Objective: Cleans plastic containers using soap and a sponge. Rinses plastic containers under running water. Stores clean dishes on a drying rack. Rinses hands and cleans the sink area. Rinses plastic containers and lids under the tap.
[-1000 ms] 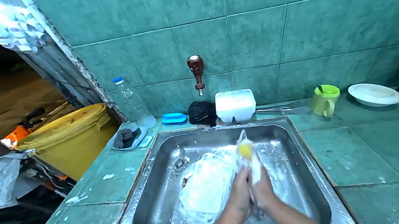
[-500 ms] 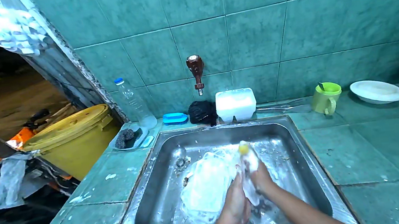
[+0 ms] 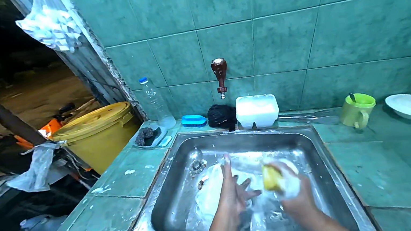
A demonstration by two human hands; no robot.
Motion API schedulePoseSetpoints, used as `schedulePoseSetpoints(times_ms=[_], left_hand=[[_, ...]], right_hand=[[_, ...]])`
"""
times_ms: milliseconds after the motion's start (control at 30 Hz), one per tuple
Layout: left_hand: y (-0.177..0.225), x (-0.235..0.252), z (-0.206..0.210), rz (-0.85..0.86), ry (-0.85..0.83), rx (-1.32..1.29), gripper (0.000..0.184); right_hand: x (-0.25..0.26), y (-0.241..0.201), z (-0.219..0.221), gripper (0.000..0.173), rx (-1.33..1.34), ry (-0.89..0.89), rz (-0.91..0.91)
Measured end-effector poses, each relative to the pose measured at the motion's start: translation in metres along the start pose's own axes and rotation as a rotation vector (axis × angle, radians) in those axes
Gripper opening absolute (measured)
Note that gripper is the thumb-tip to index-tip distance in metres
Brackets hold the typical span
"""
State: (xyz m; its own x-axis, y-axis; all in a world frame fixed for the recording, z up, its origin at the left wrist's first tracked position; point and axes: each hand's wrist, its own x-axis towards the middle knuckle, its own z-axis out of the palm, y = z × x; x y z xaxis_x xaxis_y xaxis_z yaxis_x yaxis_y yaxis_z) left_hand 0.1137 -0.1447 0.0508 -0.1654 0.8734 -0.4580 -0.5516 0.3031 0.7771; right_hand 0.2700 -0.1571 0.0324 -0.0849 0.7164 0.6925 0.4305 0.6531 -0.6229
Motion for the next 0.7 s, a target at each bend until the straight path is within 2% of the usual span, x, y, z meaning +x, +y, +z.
schedulePoseSetpoints(times_ms=[67, 100, 133, 200, 233, 267, 300, 367, 433, 567, 633, 700], left_hand=[[0.003, -0.010, 0.008, 0.098, -0.047, -0.200, 0.061], [0.002, -0.009, 0.004, 0.137, -0.142, -0.303, 0.058], [0.001, -0.006, -0.002, 0.168, -0.220, -0.362, 0.057], [0.000, -0.004, -0.011, 0.179, -0.290, -0.420, 0.057], [-0.002, -0.004, -0.015, 0.175, -0.308, -0.438, 0.058], [-0.006, -0.002, -0.020, 0.162, -0.351, -0.454, 0.060], [-0.011, -0.002, -0.023, 0.149, -0.385, -0.459, 0.062], [-0.016, -0.010, -0.022, 0.129, -0.401, -0.483, 0.066], [-0.015, -0.024, -0.018, 0.085, -0.424, -0.492, 0.066], [-0.025, -0.035, -0.020, 0.021, -0.461, -0.442, 0.065], [-0.019, -0.029, -0.030, 0.048, -0.380, -0.468, 0.065], [-0.007, -0.017, -0.048, 0.124, -0.361, -0.513, 0.066]], right_hand=[[-0.018, -0.012, 0.006, 0.031, -0.047, -0.089, -0.151], [-0.025, -0.020, 0.006, 0.030, -0.046, -0.172, -0.188], [-0.027, -0.028, 0.003, 0.036, -0.009, -0.302, -0.170], [-0.017, -0.038, -0.003, 0.050, 0.126, -0.572, -0.002], [-0.010, -0.039, -0.003, 0.051, 0.194, -0.612, 0.098], [-0.002, -0.040, -0.002, 0.050, 0.243, -0.595, 0.195], [0.003, -0.040, 0.001, 0.057, 0.266, -0.580, 0.266], [0.000, -0.039, 0.018, 0.068, 0.237, -0.652, 0.302], [0.001, -0.038, 0.035, 0.068, 0.116, -0.681, 0.318], [0.040, -0.031, 0.054, 0.067, -0.228, -0.759, 0.446], [0.026, -0.048, 0.062, 0.069, -0.187, -0.816, 0.479], [-0.003, -0.064, 0.071, 0.063, -0.062, -0.784, 0.449]])
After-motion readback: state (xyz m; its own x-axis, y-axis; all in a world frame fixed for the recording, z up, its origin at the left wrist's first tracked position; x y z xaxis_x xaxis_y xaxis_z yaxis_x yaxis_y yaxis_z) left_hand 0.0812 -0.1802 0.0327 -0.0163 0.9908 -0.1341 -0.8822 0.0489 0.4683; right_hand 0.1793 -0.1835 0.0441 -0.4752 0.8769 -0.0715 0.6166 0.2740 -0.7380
